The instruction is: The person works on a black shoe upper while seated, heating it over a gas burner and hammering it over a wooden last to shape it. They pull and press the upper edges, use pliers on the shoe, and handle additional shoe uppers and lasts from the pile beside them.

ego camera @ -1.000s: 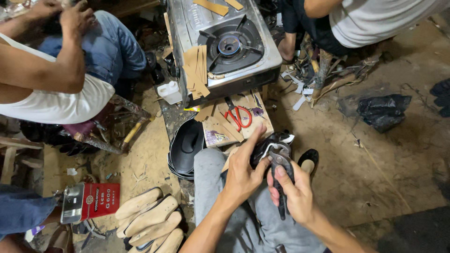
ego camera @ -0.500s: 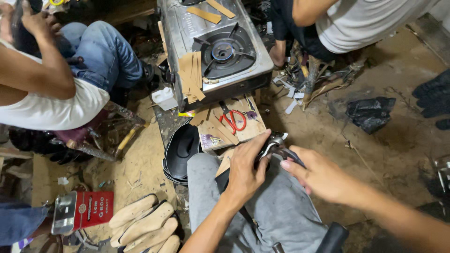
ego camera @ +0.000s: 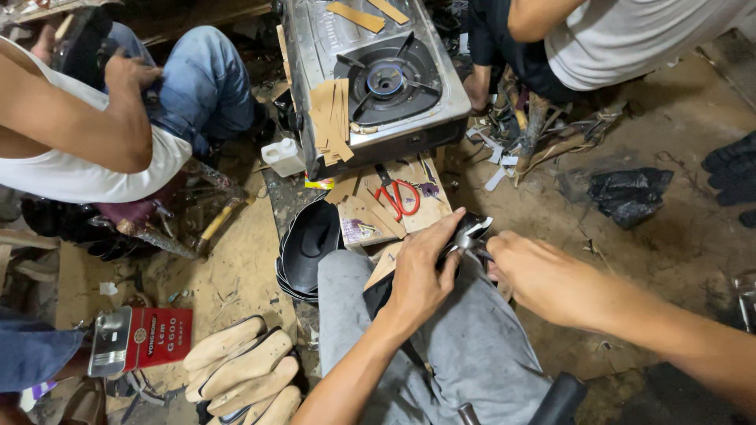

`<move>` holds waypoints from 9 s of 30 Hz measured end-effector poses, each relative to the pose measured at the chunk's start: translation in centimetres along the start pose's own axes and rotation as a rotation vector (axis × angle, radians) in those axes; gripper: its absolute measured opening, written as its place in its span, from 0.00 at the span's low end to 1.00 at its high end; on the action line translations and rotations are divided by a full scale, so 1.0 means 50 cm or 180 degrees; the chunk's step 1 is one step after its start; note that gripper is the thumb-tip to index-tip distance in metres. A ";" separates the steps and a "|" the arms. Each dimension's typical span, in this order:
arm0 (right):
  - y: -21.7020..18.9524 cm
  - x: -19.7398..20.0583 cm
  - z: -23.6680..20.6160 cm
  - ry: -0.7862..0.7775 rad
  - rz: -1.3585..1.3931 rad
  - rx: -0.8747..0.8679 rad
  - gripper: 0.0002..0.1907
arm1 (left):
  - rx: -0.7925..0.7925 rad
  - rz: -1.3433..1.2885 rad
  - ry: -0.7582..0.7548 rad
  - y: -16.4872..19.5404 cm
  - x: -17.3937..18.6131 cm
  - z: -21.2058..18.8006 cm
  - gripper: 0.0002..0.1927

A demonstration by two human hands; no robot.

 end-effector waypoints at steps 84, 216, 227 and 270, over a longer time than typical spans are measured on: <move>-0.039 -0.048 0.008 0.0230 -0.1211 -0.0300 0.09 | 0.0438 -0.0138 -0.0562 -0.013 0.035 0.002 0.15; -0.105 -0.121 -0.021 0.1515 0.1279 -0.0986 0.17 | 0.1858 -0.3104 0.0281 -0.168 -0.002 -0.140 0.26; -0.127 -0.108 0.004 0.1701 -0.0015 0.0753 0.11 | 0.1920 -0.2320 0.0347 -0.158 0.001 -0.144 0.25; -0.078 -0.143 -0.039 0.0978 0.1017 -0.0515 0.18 | 0.2289 -0.3981 -0.0344 -0.174 0.023 -0.145 0.54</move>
Point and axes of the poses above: each hand's wrist, its own z-axis towards the middle knuckle, its own x-axis out of the back of the hand, y = z × x, the point moved 2 cm from there along z, towards the middle knuckle, and after that the axes turned 7 degrees about -z, right-handed, at the moved point
